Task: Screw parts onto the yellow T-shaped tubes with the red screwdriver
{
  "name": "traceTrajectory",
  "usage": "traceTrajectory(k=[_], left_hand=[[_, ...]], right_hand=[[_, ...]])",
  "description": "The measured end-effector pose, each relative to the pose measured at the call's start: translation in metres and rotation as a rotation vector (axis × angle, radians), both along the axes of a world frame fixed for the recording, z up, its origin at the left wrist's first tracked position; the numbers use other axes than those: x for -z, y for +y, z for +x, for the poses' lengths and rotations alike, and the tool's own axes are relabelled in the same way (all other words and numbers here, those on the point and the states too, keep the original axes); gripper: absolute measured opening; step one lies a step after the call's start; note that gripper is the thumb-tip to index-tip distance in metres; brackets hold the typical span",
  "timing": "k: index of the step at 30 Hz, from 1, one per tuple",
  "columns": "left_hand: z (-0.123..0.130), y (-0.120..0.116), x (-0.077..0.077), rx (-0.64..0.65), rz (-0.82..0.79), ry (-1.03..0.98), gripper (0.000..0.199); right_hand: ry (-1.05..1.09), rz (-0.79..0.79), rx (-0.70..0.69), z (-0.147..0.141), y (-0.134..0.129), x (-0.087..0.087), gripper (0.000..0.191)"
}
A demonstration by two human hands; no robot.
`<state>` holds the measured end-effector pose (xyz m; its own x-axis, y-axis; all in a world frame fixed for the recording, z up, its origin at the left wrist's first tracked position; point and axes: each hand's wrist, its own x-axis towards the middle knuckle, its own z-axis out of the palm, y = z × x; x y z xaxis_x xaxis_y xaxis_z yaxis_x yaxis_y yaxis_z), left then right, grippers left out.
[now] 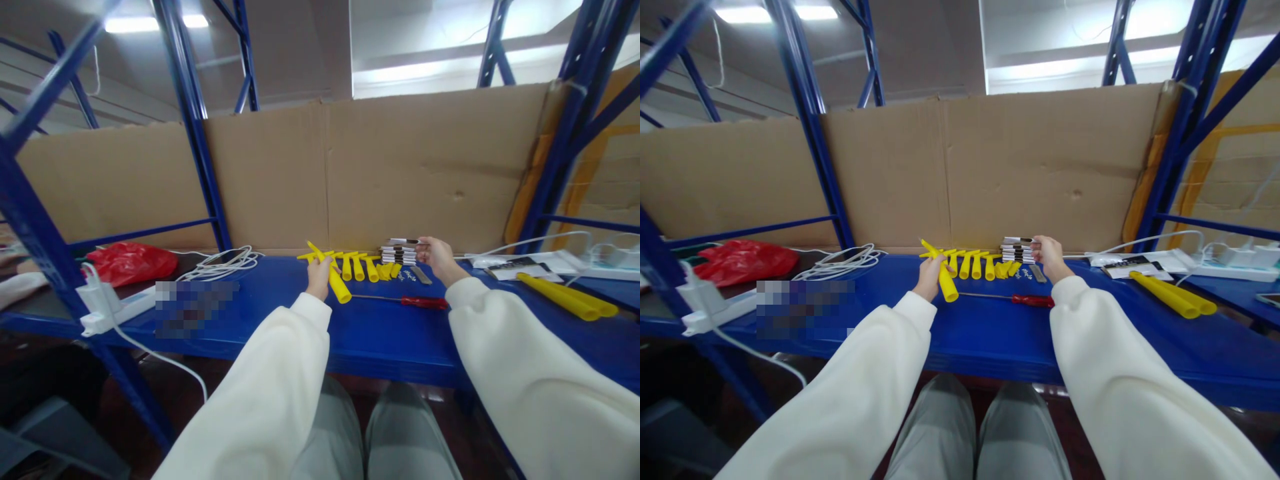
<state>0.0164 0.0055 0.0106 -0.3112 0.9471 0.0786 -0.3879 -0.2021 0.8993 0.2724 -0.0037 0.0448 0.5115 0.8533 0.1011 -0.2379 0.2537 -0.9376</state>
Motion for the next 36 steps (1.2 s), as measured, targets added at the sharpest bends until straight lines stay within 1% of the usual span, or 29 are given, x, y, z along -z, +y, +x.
traceTrajectory(k=[3, 5, 8, 10, 14, 20, 24, 29, 32, 36], left_hand=[[0.002, -0.001, 0.0, 0.025, 0.001, 0.013, 0.012], [0.004, -0.002, -0.001, 0.047, -0.019, 0.049, 0.012], [0.006, -0.006, -0.002, 0.089, -0.043, 0.12, 0.011], [0.008, -0.009, -0.003, 0.124, -0.047, 0.166, 0.01], [0.011, -0.015, -0.007, 0.162, -0.064, 0.235, 0.009], [0.012, -0.02, -0.011, 0.186, -0.078, 0.25, 0.009], [0.012, -0.018, -0.009, 0.189, -0.062, 0.242, 0.01], [0.011, -0.017, -0.007, 0.185, -0.068, 0.256, 0.011], [0.009, -0.017, -0.008, 0.179, -0.068, 0.26, 0.012], [0.007, -0.016, -0.008, 0.167, -0.053, 0.263, 0.013]], right_hand=[[-0.038, -0.095, 0.01, 0.003, 0.011, -0.002, 0.016], [-0.042, -0.136, -0.017, 0.005, 0.019, -0.002, 0.016], [-0.038, -0.163, -0.084, 0.006, 0.033, -0.002, 0.017], [-0.05, -0.178, -0.103, 0.005, 0.041, -0.002, 0.018], [-0.081, -0.226, -0.122, 0.002, 0.055, -0.001, 0.019], [-0.093, -0.27, -0.113, -0.001, 0.069, 0.006, 0.016], [-0.106, -0.278, -0.111, 0.001, 0.072, 0.011, 0.016], [-0.159, -0.293, -0.102, 0.003, 0.066, 0.012, 0.019], [-0.187, -0.3, -0.092, 0.003, 0.06, 0.009, 0.017], [-0.219, -0.3, -0.068, 0.006, 0.051, -0.001, 0.019]])
